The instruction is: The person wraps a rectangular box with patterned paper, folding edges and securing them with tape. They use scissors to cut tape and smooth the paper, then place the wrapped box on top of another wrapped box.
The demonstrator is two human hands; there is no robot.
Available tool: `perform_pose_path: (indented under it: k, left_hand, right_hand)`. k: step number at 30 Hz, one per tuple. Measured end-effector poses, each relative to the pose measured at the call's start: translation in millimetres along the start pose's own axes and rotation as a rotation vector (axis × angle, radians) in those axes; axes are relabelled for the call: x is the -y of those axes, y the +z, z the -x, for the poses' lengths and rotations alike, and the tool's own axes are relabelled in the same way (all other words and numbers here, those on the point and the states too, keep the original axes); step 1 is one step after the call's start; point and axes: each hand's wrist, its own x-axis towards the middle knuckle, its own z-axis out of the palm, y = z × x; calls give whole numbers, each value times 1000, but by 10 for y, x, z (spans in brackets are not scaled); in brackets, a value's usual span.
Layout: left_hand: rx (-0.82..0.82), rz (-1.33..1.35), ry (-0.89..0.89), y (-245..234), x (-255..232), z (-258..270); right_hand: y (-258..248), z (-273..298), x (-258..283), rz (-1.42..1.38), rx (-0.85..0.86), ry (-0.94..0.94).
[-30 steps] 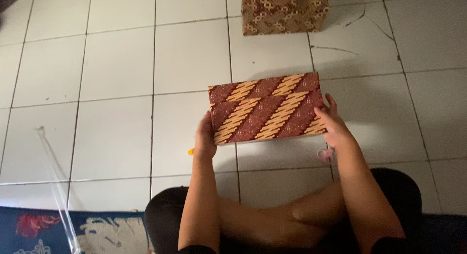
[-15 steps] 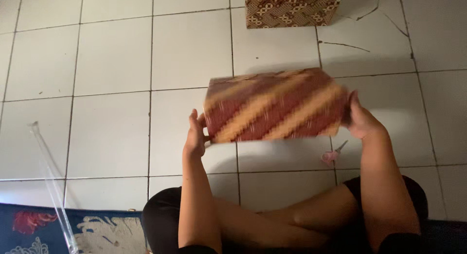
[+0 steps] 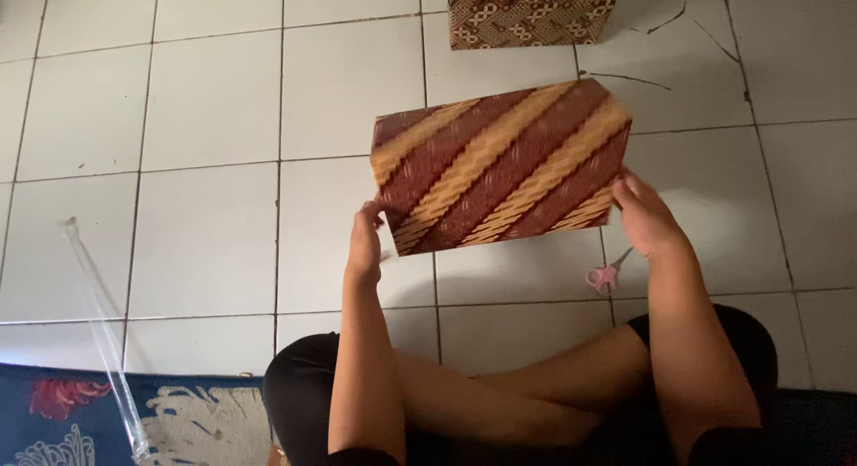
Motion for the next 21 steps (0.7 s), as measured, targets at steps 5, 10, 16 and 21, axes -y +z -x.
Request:
perform_pose_path:
  k: [5, 10, 16, 21]
  left_hand:
    - [-27, 240, 89, 119, -193, 108]
    - [-66, 324, -87, 207, -382, 191]
    - [15, 395, 57, 235, -433, 235]
    - [-11, 331, 215, 178, -445, 269]
  right_hand:
    - [128, 75, 132, -96, -113, -9]
    - [150, 40, 71, -185, -142, -48]
    - [128, 69, 76, -169, -127, -129]
    - [129, 117, 134, -330, -107, -402]
